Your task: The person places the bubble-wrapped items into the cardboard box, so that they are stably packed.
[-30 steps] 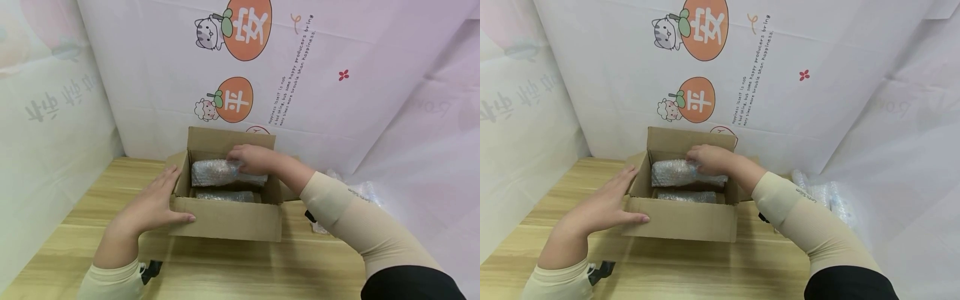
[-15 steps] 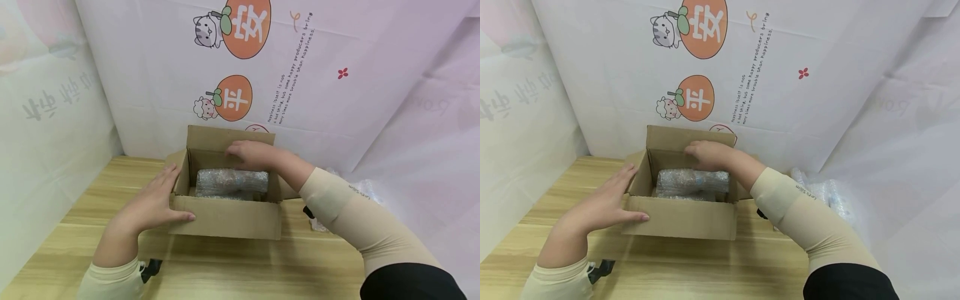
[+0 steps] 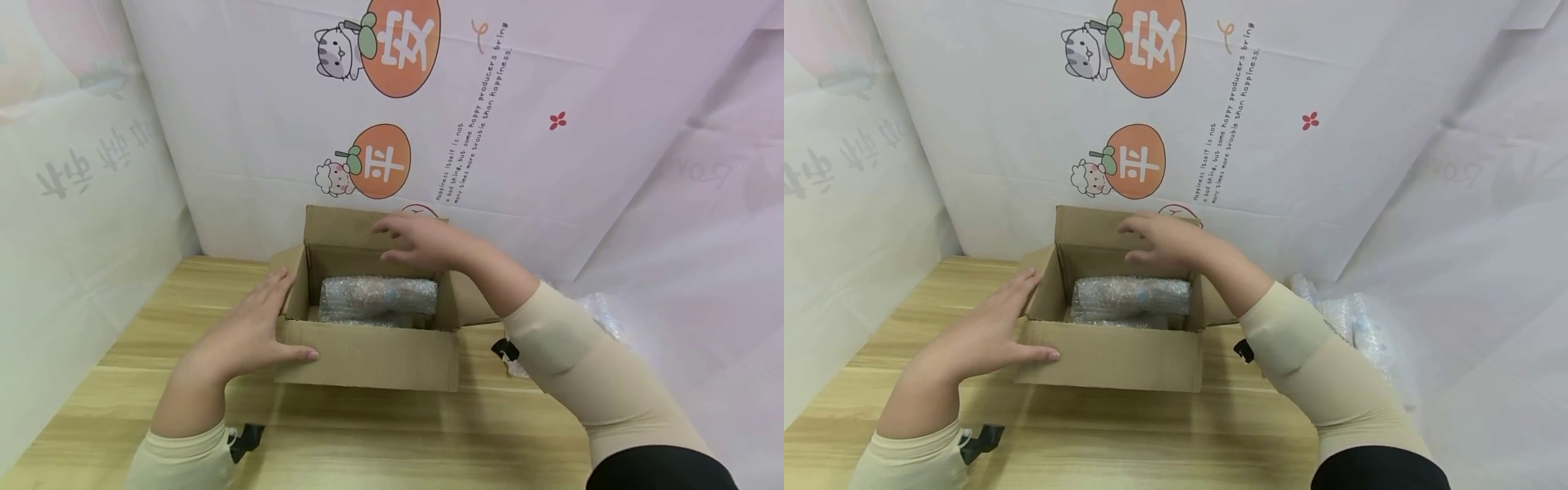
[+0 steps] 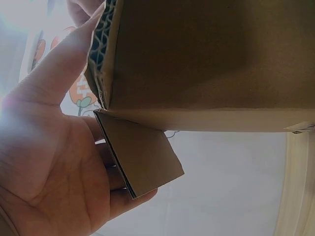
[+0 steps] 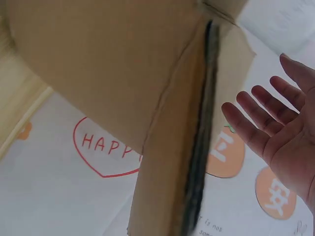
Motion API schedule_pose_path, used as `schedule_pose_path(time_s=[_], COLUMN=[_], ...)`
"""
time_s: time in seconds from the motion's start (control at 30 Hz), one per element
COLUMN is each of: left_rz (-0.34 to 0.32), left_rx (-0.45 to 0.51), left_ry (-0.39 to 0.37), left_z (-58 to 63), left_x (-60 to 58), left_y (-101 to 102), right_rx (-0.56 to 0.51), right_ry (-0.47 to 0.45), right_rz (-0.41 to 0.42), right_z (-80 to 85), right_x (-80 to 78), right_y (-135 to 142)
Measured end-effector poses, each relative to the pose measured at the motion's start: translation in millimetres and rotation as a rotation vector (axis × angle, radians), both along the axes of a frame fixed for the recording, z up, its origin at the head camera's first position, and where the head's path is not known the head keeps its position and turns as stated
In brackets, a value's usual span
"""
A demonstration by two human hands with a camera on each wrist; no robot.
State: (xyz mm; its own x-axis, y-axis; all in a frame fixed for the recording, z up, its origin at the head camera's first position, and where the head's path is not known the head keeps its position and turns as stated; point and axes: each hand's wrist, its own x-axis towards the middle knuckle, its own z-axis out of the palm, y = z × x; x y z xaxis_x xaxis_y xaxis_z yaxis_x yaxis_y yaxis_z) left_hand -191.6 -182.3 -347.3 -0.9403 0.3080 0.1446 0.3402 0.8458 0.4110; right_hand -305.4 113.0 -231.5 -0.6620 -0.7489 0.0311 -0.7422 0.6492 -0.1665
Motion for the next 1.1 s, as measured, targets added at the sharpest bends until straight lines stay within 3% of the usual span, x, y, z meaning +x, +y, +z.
schedule_pose_path(time_s=[0.4,0.63,0.97,1.1], left_rz=[-0.002,-0.002,0.001,0.001], left_rx=[0.002,0.007,0.015,0.013], left_ry=[-0.001,-0.004,0.003,0.007], left_z=[0.5,0.8,0.3,-0.4], left_x=[1.1,2.1,2.2,1.8], left_y=[1.8,2.1,1.7,2.0], right_rx=[-0.334,-0.484,-0.738,-0.803], right_ry=[-0.057,0.032,0.235,0.285], right_rz=[-0.052,-0.131,-0.233,-0.273], right_z=[1.2,-15.5,-48.3,-53.3], right_x=[29.7,46.0,59.7,70.4], right_y=[50.2,78.9,110.8,122.0])
